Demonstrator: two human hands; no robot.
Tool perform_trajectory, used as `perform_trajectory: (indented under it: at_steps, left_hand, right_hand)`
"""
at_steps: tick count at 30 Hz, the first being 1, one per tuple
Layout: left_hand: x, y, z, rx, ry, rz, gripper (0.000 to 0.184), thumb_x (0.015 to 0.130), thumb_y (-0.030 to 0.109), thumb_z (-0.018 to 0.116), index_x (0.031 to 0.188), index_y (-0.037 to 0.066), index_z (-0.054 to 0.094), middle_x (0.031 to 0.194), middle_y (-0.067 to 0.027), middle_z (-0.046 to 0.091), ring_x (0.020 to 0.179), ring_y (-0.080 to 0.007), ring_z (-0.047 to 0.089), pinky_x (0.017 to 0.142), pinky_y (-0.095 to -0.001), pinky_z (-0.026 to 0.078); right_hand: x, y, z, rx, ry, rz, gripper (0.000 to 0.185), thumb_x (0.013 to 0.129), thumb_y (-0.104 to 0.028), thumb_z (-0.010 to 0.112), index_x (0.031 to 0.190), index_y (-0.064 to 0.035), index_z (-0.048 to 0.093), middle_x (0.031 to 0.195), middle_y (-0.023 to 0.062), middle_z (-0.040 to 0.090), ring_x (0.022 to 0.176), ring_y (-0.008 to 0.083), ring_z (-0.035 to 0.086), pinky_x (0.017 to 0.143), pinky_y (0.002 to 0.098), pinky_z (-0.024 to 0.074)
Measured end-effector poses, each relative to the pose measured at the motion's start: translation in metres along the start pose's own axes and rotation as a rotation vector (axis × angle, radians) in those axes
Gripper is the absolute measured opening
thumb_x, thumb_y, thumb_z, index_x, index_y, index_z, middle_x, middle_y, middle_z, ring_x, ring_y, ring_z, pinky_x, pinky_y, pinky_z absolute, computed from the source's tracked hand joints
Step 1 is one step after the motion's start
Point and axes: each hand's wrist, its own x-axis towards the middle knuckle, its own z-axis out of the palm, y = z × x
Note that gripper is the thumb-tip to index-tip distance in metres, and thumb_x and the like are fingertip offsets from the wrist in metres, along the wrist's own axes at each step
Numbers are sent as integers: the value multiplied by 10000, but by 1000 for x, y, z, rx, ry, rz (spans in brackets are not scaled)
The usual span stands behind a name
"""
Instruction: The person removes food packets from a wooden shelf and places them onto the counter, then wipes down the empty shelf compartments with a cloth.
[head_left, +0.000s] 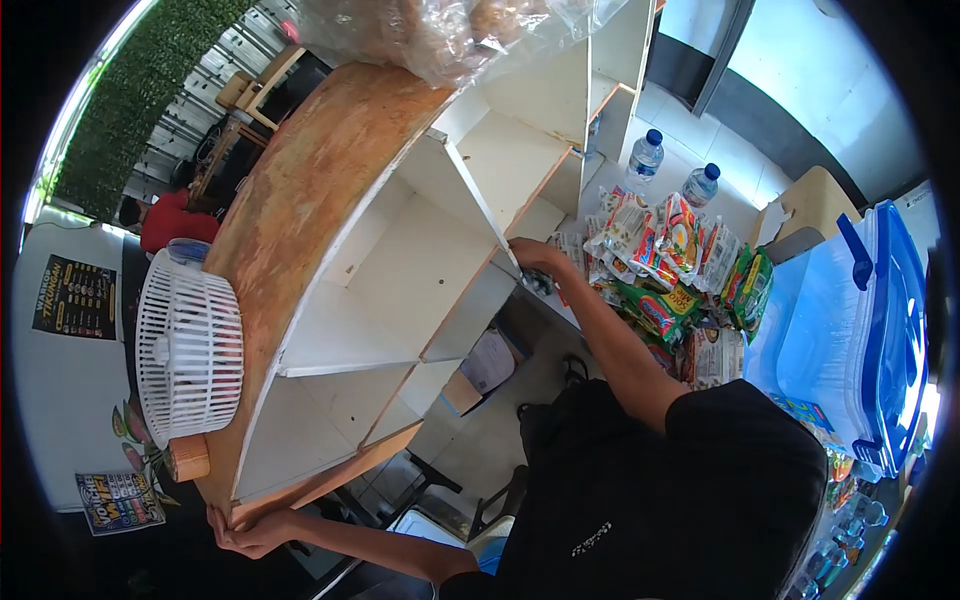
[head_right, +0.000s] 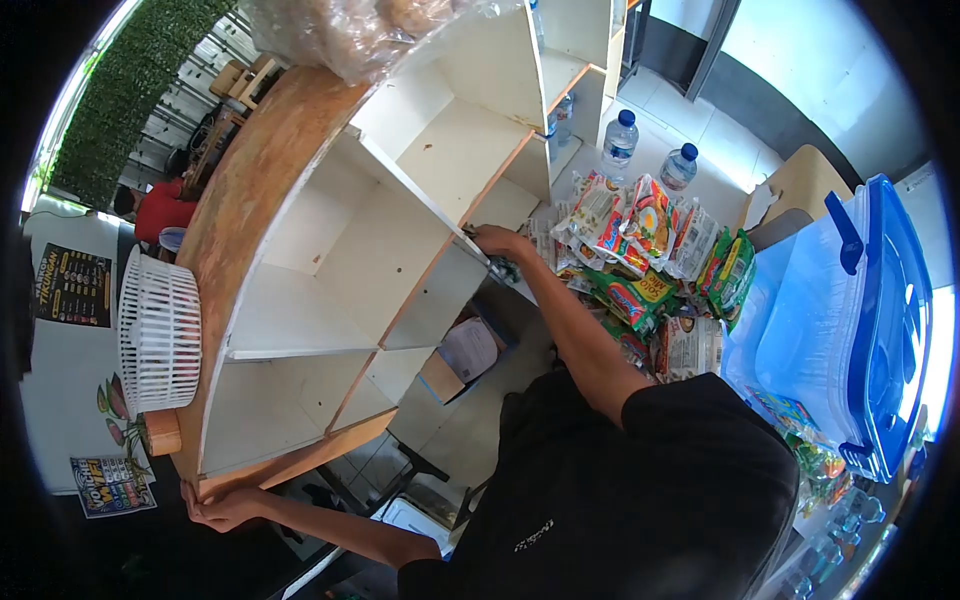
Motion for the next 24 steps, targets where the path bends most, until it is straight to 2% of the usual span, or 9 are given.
perform_trajectory:
  at_steps: [3, 6, 9, 12, 15, 16, 20, 24]
  left_hand:
    - [0, -3, -2, 16, 3, -22, 486, 1009, 273, 312, 927, -75, 642, 975, -185, 667, 1014, -313, 630, 938, -438, 493]
    - [0, 0, -3, -8, -22, -13, 481, 1009, 272, 315, 949, -79, 638, 988, -186, 664, 1026, -317, 623, 943, -442, 487]
    - [0, -3, -5, -36, -31, -31, 483, 1012, 279, 318, 958, -81, 635, 1020, -195, 655, 1034, -328, 618, 947, -459, 480]
    - [0, -8, -8, -72, -65, -47, 495, 1018, 290, 317, 981, -85, 638, 1052, -204, 644, 1047, -334, 611, 960, -470, 466]
    - [0, -2, -12, -48, -137, 76, 506, 1022, 299, 315, 1026, -97, 630, 1077, -219, 632, 1062, -342, 600, 982, -473, 444]
    - [1, -8, -14, -71, -135, 71, 428, 970, 201, 336, 1065, -74, 650, 1051, -203, 662, 1035, -324, 613, 968, -417, 452]
    - [-8, 7, -8, -124, -101, 52, 422, 976, 215, 347, 1119, -65, 629, 1131, -205, 634, 1087, -316, 590, 982, -424, 439]
    - [-37, 16, 1, -223, -111, 41, 432, 985, 234, 343, 1133, -66, 616, 1157, -211, 616, 1107, -319, 577, 991, -428, 430]
  right_hand:
    - [-45, -40, -19, -26, 7, 75, 423, 844, -210, 555, 1161, 61, 626, 1102, 157, 677, 1015, 217, 607, 889, 310, 444]
    - [-97, -86, -32, -122, -1, 154, 336, 839, -179, 524, 1038, 71, 628, 952, 116, 667, 914, 192, 618, 837, 308, 460]
    - [-119, -62, -27, -35, 192, 79, 268, 833, -189, 551, 946, 45, 617, 803, 69, 620, 803, 173, 626, 783, 314, 494]
    - [-164, -81, -23, 554, 223, 389, 258, 833, -189, 582, 986, 12, 635, 852, 82, 654, 782, 172, 642, 772, 324, 527]
    - [-200, -60, -2, 1004, 136, 429, 282, 839, -220, 617, 1038, -23, 648, 995, 96, 690, 855, 197, 661, 788, 318, 540]
    - [-215, -62, 7, 1046, 179, 408, 328, 823, -210, 653, 1089, -19, 638, 1043, 97, 686, 868, 191, 665, 818, 318, 539]
    - [-273, -72, 44, 1036, 248, 215, 442, 793, -151, 717, 1196, -7, 609, 1123, 86, 680, 947, 187, 671, 877, 323, 534]
    - [-334, -58, 67, 1061, 402, 246, 415, 822, -92, 692, 1215, 3, 600, 1132, 100, 679, 982, 190, 669, 886, 332, 539]
